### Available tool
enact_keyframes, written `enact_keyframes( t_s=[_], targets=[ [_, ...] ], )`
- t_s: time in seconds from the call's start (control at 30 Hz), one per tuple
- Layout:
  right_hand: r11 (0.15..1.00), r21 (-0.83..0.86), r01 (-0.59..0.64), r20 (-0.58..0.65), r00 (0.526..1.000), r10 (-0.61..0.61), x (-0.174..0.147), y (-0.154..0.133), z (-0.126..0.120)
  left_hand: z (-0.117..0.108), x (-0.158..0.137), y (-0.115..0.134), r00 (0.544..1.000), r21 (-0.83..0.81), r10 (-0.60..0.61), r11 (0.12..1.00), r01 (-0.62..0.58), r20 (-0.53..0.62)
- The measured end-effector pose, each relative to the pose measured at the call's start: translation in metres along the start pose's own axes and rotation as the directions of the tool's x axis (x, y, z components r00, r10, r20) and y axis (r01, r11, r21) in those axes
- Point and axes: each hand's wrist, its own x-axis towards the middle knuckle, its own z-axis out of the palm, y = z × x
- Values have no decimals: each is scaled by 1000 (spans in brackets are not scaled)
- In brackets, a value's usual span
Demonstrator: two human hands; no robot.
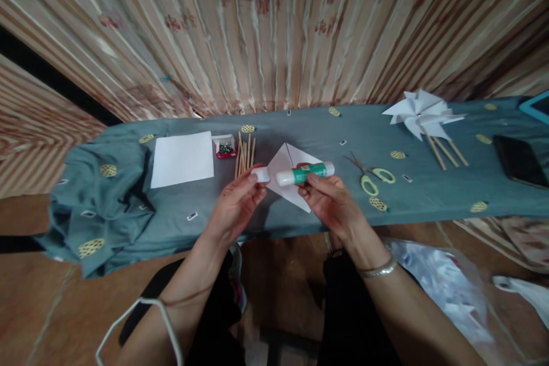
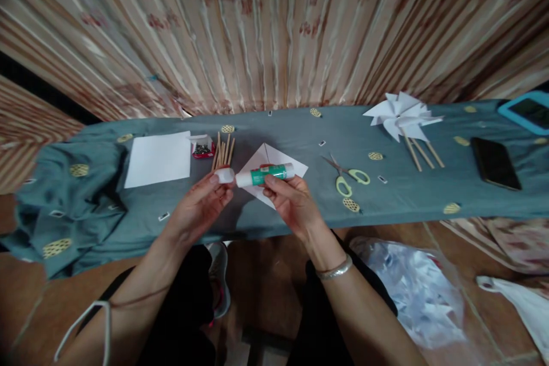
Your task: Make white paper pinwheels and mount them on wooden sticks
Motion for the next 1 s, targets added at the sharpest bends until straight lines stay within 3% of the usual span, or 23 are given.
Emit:
enact_keyframes(
  t_s=[0.47,0.77,1.0],
  targets=[
    [994,109,-27,-35,999,31,-2,0,10,4,-1,1,1000,-118,-3,993,3,-3],
    [995,59,-81,-4,997,81,-1,5,13,3,3,6,996,-121,-3,993,-8,-91],
    [999,-11,-52,-10,999,52,3,10,11,4,2,4,999,-96,-1,995,-4,-52]
  ],
)
